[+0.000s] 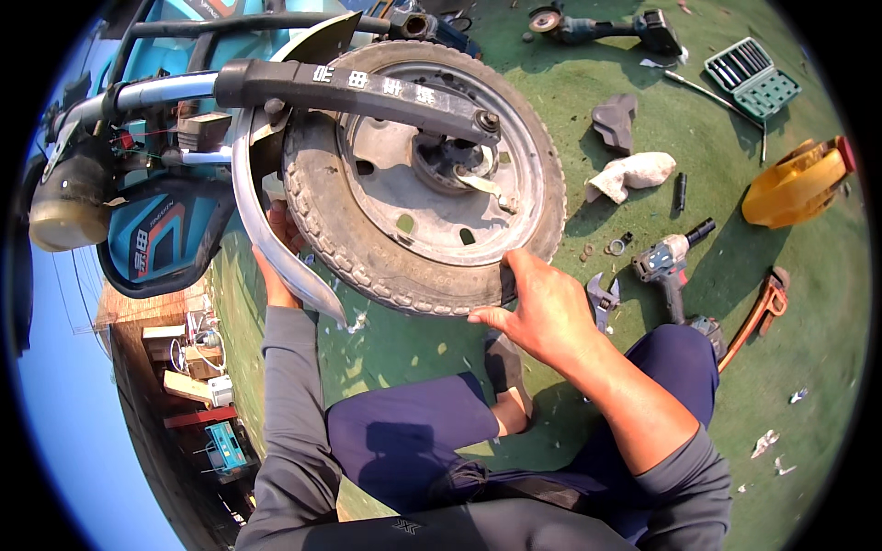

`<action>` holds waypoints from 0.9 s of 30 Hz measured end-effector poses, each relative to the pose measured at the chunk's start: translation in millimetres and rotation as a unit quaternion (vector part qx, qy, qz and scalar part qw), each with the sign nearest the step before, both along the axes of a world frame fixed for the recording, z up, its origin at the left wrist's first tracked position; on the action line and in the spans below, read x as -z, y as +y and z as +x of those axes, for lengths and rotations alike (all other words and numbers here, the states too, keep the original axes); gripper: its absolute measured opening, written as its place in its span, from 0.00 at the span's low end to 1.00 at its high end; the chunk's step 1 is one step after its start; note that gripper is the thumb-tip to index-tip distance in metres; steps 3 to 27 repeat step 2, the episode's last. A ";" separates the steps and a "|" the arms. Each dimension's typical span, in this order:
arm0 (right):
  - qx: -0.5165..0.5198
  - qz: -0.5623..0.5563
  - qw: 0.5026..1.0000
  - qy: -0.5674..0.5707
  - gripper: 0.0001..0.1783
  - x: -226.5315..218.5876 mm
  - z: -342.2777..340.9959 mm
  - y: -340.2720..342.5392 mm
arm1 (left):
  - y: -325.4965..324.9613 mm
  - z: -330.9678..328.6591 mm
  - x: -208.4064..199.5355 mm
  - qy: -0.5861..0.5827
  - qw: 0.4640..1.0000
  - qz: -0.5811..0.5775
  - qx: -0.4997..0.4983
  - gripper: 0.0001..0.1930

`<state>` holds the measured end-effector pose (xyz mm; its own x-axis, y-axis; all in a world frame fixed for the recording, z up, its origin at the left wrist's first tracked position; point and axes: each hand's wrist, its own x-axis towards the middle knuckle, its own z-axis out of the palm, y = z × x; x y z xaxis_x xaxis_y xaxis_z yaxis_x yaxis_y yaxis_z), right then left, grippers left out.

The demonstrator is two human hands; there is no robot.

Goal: The person sits on the ground and repeatedly removes and reattaches a scooter wheel using a cordless impact driver. They align the wheel with the axle, tighten the axle nut, and then loosen it again to remove the wheel multiple times.

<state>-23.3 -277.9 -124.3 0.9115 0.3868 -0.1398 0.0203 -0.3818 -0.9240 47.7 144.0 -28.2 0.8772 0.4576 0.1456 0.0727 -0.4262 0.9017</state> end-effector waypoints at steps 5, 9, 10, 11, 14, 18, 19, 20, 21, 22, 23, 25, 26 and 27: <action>-0.007 0.012 1.000 -0.005 0.39 -0.2 -4.3 5.1 | 17.5 19.5 0.7 -0.015 0.997 0.068 -0.034 0.14; -0.007 0.012 1.000 -0.005 0.39 -0.2 -4.3 5.1 | 17.5 19.5 0.7 -0.015 0.997 0.068 -0.034 0.14; -0.007 0.012 1.000 -0.005 0.39 -0.2 -4.3 5.1 | 17.5 19.5 0.7 -0.015 0.997 0.068 -0.034 0.14; -0.007 0.012 1.000 -0.005 0.39 -0.2 -4.3 5.1 | 17.5 19.5 0.7 -0.015 0.997 0.068 -0.034 0.14; -0.007 0.012 1.000 -0.005 0.39 -0.2 -4.3 5.1 | 17.5 19.5 0.7 -0.015 0.997 0.068 -0.034 0.14; -0.007 0.012 1.000 -0.005 0.39 -0.2 -4.3 5.1 | 17.5 19.5 0.7 -0.015 0.997 0.068 -0.034 0.14; -0.007 0.012 1.000 -0.005 0.39 -0.2 -4.3 5.1 | 17.5 19.5 0.7 -0.015 0.997 0.068 -0.034 0.14; -0.007 0.012 1.000 -0.005 0.39 -0.2 -4.3 5.1 | 17.5 19.5 0.7 -0.015 0.997 0.068 -0.034 0.14; -0.007 0.012 1.000 -0.005 0.39 -0.2 -4.3 5.1 | 17.5 19.5 0.7 -0.015 0.997 0.068 -0.034 0.14; -0.007 0.012 1.000 -0.005 0.39 -0.2 -4.3 5.1 | 17.5 19.5 0.7 -0.015 0.997 0.068 -0.034 0.14; -0.007 0.012 1.000 -0.005 0.39 -0.2 -4.3 5.1 | 17.5 19.5 0.7 -0.015 0.997 0.068 -0.034 0.14; -0.007 0.012 1.000 -0.005 0.39 -0.2 -4.3 5.1 | 17.5 19.5 0.7 -0.015 0.997 0.068 -0.034 0.14; -0.007 0.012 1.000 -0.005 0.39 -0.2 -4.3 5.1 | 17.5 19.5 0.7 -0.015 0.997 0.068 -0.034 0.14; -0.007 0.012 1.000 -0.005 0.39 -0.2 -4.3 5.1 | 17.5 19.5 0.7 -0.015 0.997 0.068 -0.034 0.14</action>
